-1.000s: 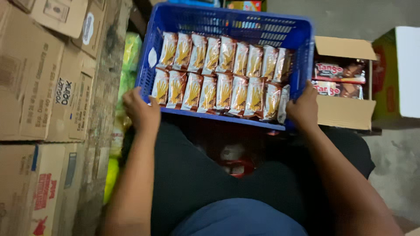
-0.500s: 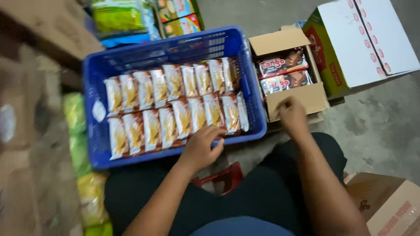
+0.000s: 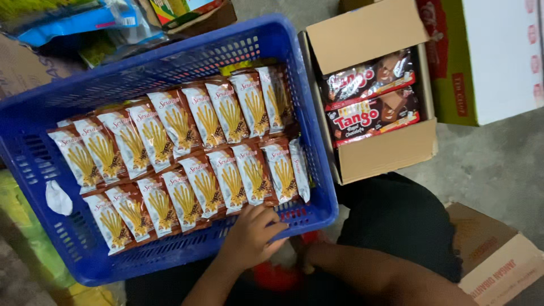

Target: The person packs multiple chocolate wafers from a blue plastic crate into a cardboard box and moves the packed box aside.

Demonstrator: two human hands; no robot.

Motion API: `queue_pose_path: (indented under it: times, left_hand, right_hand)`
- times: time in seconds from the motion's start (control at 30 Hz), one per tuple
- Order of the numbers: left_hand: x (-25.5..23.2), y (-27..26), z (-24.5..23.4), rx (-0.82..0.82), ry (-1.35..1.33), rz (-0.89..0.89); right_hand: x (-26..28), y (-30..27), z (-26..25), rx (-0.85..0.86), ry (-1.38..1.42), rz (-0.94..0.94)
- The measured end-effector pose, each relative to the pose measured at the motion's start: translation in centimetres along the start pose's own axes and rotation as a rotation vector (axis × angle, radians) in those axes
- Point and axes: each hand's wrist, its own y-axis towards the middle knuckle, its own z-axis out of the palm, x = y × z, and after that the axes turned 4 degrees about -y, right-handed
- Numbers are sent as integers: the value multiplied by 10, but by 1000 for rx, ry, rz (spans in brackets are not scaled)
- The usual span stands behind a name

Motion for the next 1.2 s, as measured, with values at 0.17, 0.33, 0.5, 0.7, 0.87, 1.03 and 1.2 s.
queue_pose_path:
  times: [0.17, 0.33, 0.5, 0.7, 0.87, 1.03, 1.2]
  left_hand:
    - [-4, 8, -5, -77, 114, 91]
    - [-1, 4, -1, -24, 166, 85]
    - [7, -10, 31, -251, 388, 228]
    - [-64, 15, 86, -582, 238, 177]
    - [-114, 58, 116, -350, -343, -455]
    - [-64, 101, 171, -254, -770, -867]
    - [-74, 136, 171, -338, -943, -1016]
  right_hand:
    - [45, 48, -12, -478, 386, -689]
    - [58, 180, 34, -959, 841, -1343]
    - [63, 270, 121, -1347, 1598, -836]
    - [72, 262, 317, -775, 3961, -1690]
    - [54, 303, 316, -515, 4301, -1121]
    - [24, 287, 353, -526, 4334, -1329]
    - [20, 313, 335, -386, 4443, -1517]
